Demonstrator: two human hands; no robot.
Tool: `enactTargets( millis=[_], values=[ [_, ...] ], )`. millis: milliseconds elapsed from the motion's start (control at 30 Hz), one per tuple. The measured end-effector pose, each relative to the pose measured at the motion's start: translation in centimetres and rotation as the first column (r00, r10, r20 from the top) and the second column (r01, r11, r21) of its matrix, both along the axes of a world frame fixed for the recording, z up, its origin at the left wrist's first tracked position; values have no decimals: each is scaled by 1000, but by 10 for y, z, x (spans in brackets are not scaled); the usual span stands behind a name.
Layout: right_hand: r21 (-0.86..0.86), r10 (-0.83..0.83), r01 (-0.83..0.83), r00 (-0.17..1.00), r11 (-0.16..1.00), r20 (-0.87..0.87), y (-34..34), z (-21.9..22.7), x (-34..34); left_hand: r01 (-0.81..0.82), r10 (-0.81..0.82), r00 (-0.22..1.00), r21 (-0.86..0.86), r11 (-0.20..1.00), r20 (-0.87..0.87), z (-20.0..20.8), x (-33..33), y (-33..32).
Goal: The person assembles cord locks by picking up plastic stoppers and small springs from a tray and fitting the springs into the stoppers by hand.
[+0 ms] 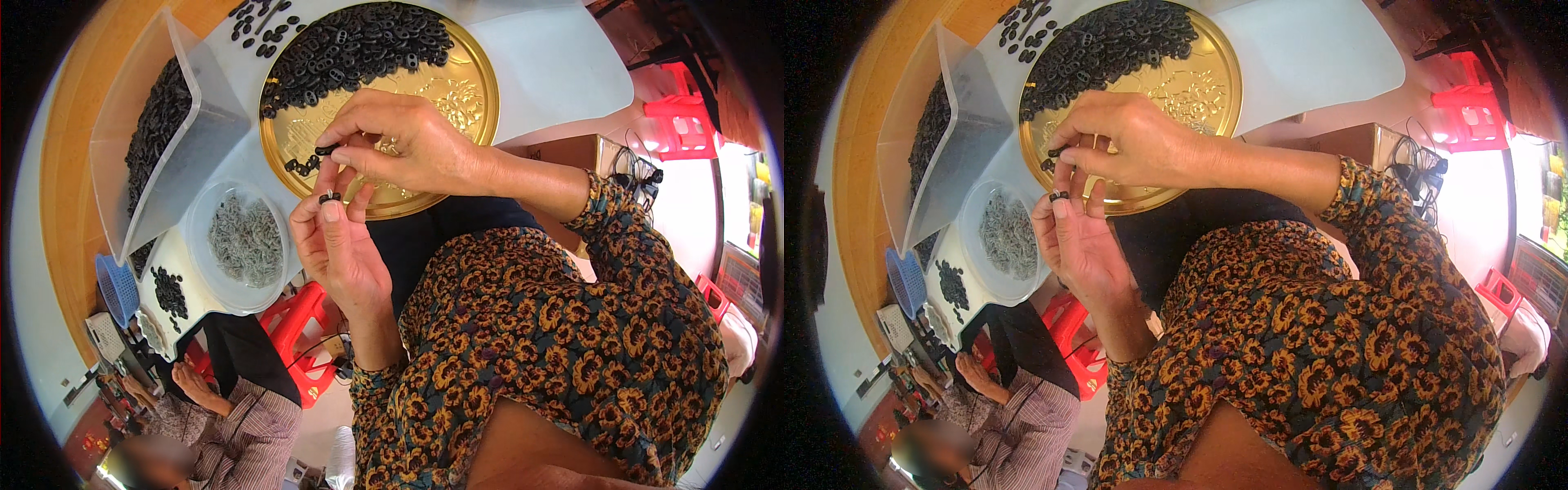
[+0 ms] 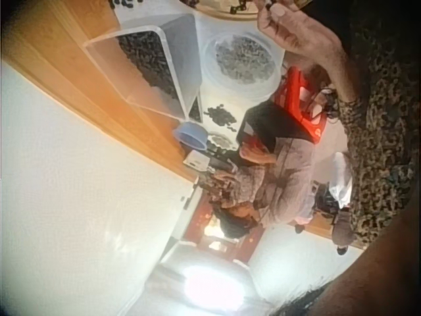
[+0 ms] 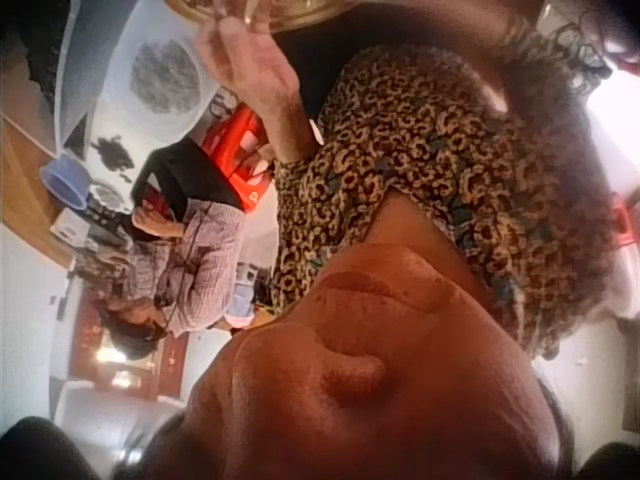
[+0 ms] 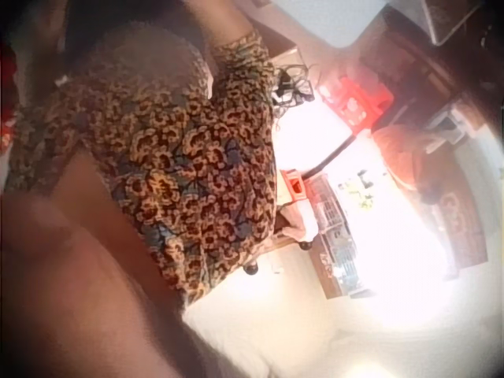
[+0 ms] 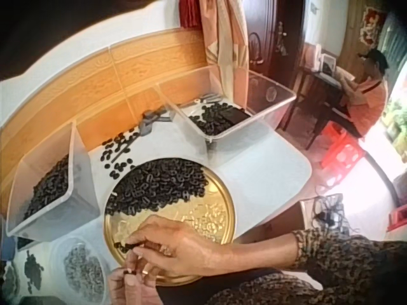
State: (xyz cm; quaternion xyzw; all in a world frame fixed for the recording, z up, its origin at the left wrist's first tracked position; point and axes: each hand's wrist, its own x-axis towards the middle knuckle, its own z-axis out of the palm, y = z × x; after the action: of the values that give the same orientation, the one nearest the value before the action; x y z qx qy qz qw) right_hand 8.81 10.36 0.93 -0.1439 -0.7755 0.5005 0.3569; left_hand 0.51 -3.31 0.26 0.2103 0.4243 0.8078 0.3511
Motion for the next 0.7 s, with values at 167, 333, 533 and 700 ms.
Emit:
enactTargets(
  millis=[167, 333, 533, 700],
  values=[
    [-440, 78, -64, 997, 896, 14, 0, 2, 0, -17, 17, 999, -14, 1000, -30, 1, 0, 3],
    [-689, 185, -182, 980, 701, -70, 2, 9, 2, -17, 16, 999, -19, 1000, -36, -1, -2, 2],
    [-680, 227, -185, 973, 709, -28, 4, 6, 2, -31, 30, 997, -5, 1000, -71, 0, -5, 3],
    [-506, 166, -122, 985, 854, 43, 1, 1, 2, -41, 39, 996, -16, 999, -78, 0, -3, 6]
  ],
)
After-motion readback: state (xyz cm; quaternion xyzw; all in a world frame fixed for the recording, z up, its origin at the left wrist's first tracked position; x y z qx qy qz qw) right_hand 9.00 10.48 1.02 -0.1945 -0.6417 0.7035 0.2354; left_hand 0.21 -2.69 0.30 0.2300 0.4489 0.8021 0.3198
